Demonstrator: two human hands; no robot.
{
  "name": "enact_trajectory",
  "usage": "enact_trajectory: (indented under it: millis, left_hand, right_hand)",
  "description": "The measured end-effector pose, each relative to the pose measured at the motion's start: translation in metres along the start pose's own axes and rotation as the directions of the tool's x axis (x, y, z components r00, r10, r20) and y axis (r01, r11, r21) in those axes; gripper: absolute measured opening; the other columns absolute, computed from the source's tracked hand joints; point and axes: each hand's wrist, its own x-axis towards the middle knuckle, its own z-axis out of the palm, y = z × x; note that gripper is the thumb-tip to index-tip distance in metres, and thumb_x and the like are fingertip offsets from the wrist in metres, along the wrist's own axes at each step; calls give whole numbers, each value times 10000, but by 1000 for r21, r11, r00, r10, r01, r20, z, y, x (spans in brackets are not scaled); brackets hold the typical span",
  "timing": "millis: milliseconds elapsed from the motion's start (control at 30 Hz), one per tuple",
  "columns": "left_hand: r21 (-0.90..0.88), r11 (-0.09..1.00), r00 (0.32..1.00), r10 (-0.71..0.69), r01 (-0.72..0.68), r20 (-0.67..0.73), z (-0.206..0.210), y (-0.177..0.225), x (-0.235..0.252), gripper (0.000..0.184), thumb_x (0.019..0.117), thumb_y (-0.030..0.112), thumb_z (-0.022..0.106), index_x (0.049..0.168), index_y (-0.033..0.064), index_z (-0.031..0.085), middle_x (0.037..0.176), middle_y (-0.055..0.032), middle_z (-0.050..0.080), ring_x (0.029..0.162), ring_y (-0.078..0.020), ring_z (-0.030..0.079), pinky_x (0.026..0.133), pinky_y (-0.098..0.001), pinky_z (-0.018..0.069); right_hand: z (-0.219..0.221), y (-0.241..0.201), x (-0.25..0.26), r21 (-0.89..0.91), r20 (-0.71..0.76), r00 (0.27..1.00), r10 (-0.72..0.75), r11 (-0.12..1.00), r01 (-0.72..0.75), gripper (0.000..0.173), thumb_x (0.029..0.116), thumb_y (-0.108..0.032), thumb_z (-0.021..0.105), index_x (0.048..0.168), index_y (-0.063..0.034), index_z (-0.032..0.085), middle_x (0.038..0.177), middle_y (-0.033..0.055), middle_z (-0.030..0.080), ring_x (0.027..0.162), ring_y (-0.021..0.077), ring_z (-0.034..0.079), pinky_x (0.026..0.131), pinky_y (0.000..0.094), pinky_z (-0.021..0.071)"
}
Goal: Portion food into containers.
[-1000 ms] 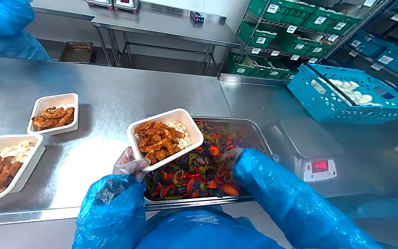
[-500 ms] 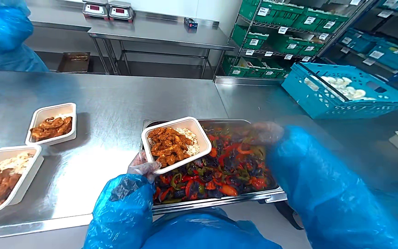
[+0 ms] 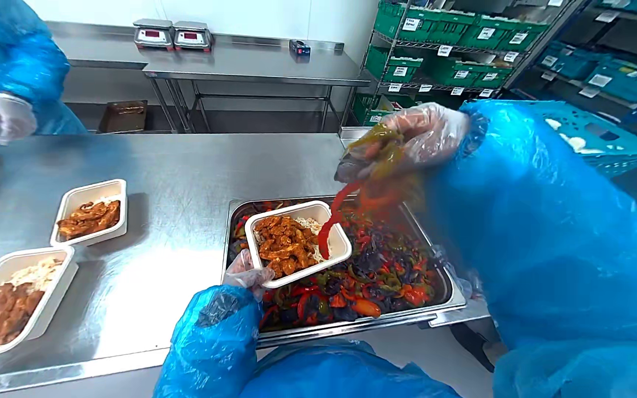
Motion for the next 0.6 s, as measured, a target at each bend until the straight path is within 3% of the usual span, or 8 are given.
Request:
enact_trajectory:
  millis: [100,200,267,333,433,567,600]
  left_hand:
    - [-4,1000,997,0,0,81,-7,2,0,240,741,-111,571,800,122,577,575,-2,628,433,-42,559,411,-176,453]
    - [-7,1000,996,-4,5,89,-11,6,0,225,734,-100,584,823,105,568,564,-11,615,421,-49,547,403,-185,451]
    - [-28,1000,995,-7,10,95,-15,9,1,221,713,-81,614,837,100,587,564,-21,616,419,-59,547,402,-193,451]
    - [-41,999,993,-5,10,121,-17,11,2,231,719,-73,620,872,94,573,565,-22,609,419,-60,545,401,-194,452]
    - [-71,997,969,11,6,245,-27,12,7,222,728,-37,696,885,119,672,575,-24,639,442,-62,581,437,-197,492]
    - [-51,999,992,-7,14,129,-25,19,5,228,736,-66,606,896,96,599,575,-20,627,468,-89,595,508,-245,546]
    - [-57,998,994,0,7,113,-26,19,5,211,736,-65,602,876,92,599,554,-19,613,448,-84,585,480,-232,531]
  right_hand:
    - [1,2,12,-2,21,1000,-22,1000,22,295,781,176,595,951,-33,716,894,-11,765,825,76,731,754,241,621]
    - [18,22,14,59,-10,999,53,997,-52,279,784,173,627,970,-15,715,889,32,764,780,111,740,695,269,635]
    - [24,49,20,53,54,990,130,990,-132,281,775,163,674,1002,5,725,898,57,768,774,115,741,688,270,632]
    - [43,65,26,-90,19,963,267,960,-265,276,772,158,733,1014,25,724,894,78,753,764,112,728,693,266,620]
    - [66,103,34,-258,26,925,378,897,-359,303,788,92,791,1076,18,735,949,124,756,831,151,736,767,316,620]
    - [82,121,33,-365,51,938,342,881,-301,297,826,100,744,1108,10,730,1029,126,732,921,154,712,851,320,598]
    - [83,120,32,-426,41,945,325,861,-278,321,822,102,735,1129,5,736,1080,141,726,979,181,706,897,349,585]
